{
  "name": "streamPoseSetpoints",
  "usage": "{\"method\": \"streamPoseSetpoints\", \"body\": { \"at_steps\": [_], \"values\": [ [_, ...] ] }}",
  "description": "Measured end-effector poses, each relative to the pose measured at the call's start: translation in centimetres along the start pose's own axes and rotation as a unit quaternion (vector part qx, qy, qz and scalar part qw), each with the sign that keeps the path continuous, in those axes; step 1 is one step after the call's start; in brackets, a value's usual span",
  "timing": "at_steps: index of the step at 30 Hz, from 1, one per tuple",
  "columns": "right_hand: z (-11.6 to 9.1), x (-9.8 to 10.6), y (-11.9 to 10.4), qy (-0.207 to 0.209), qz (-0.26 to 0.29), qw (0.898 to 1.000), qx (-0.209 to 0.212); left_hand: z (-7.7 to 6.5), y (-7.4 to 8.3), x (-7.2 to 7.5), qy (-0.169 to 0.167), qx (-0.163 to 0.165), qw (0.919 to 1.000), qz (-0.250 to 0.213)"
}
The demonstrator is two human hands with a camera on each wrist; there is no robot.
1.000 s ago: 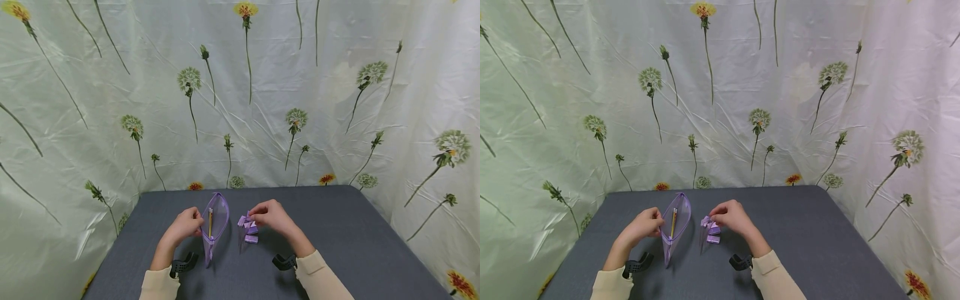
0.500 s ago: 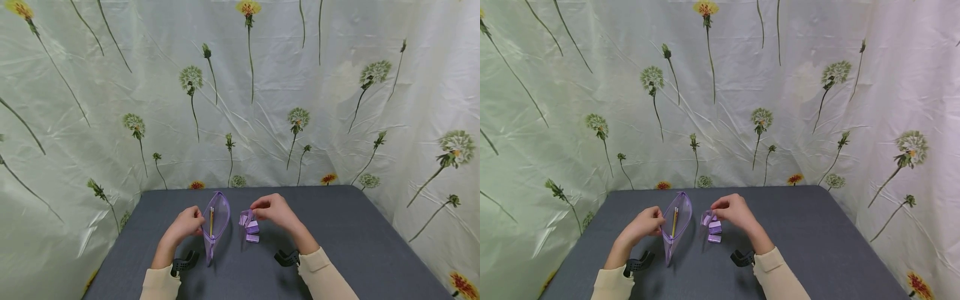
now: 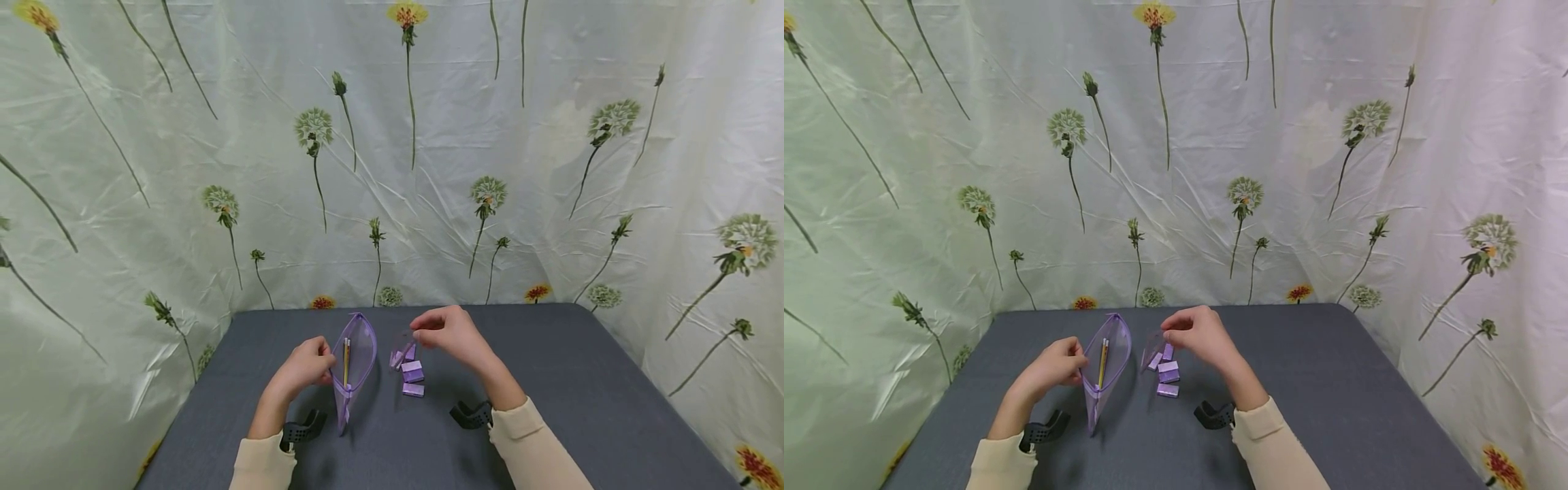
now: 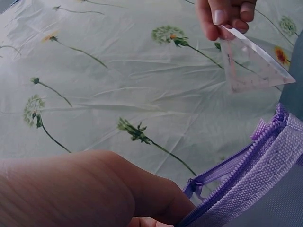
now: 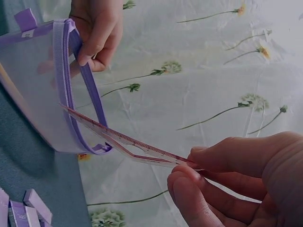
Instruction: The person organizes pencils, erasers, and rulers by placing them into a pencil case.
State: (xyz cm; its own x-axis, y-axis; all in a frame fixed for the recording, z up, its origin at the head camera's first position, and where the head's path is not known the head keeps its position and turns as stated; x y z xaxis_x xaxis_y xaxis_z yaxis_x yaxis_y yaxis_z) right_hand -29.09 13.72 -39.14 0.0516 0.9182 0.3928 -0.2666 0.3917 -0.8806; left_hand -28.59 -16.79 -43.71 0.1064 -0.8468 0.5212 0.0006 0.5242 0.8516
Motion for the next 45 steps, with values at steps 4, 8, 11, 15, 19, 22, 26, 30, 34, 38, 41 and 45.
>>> {"method": "streamPoseSetpoints", "body": {
  "at_steps": [4, 8, 11, 15, 19, 22, 26, 30, 34, 38, 41, 45],
  "values": [
    [0.1, 0.0, -0.4, 0.001, 0.005, 1.000, 0.000, 0.0, -0.1, 0.0, -0.002, -0.001, 1.0000, 0.001],
    [0.4, -0.1, -0.7, 0.003, 0.007, 1.000, -0.004, -0.1, -0.1, 0.0, -0.002, -0.002, 1.0000, -0.002],
    [0.7, -0.3, -1.0, 0.002, 0.009, 1.000, 0.000, -0.1, -0.1, 0.0, -0.001, -0.003, 1.0000, -0.002],
    [1.1, -0.7, -1.5, -0.003, 0.017, 1.000, 0.007, -0.1, 0.0, 0.0, -0.001, -0.005, 1.0000, -0.001],
    [1.5, -1.4, -1.9, -0.007, 0.017, 1.000, 0.015, -0.1, 0.1, 0.1, 0.000, -0.006, 1.0000, -0.001],
    [1.8, -2.0, -2.1, -0.010, 0.018, 1.000, 0.016, -0.2, 0.2, 0.2, 0.000, -0.005, 1.0000, -0.003],
    [2.1, -2.9, -2.2, -0.012, 0.014, 1.000, 0.013, -0.2, 0.2, 0.3, 0.000, -0.004, 1.0000, -0.005],
    [2.3, -3.7, -2.3, -0.008, -0.011, 0.999, 0.032, -0.2, 0.3, 0.3, -0.001, -0.007, 1.0000, -0.001],
    [2.5, -4.5, -2.2, -0.007, -0.033, 0.999, 0.042, -0.2, 0.5, 0.4, -0.002, -0.009, 0.9999, 0.004],
    [2.6, -5.1, -2.1, -0.010, -0.056, 0.998, 0.039, -0.2, 0.6, 0.5, -0.004, -0.008, 0.9999, 0.007],
    [2.6, -5.6, -2.2, -0.010, -0.071, 0.996, 0.043, -0.1, 0.6, 0.5, -0.005, -0.008, 0.9999, 0.007],
    [2.7, -6.2, -2.2, -0.015, -0.079, 0.995, 0.052, 0.1, 0.2, 0.3, 0.000, -0.006, 1.0000, 0.004]
  ]
}}
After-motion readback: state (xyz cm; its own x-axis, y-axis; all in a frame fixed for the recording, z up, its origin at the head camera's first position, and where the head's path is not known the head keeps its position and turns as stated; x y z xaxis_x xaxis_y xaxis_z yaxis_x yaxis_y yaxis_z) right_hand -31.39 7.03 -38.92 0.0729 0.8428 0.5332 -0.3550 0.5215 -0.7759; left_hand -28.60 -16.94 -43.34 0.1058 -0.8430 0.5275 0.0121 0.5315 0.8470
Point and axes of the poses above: each hand's wrist, its own z-axis towards the middle knuckle, its own x-axis out of the back of the hand, y = z × x, the point moved 2 cm from there along z, towards the middle knuckle, and after that the axes turned 15 degrees about y, right-handed, at the moved point
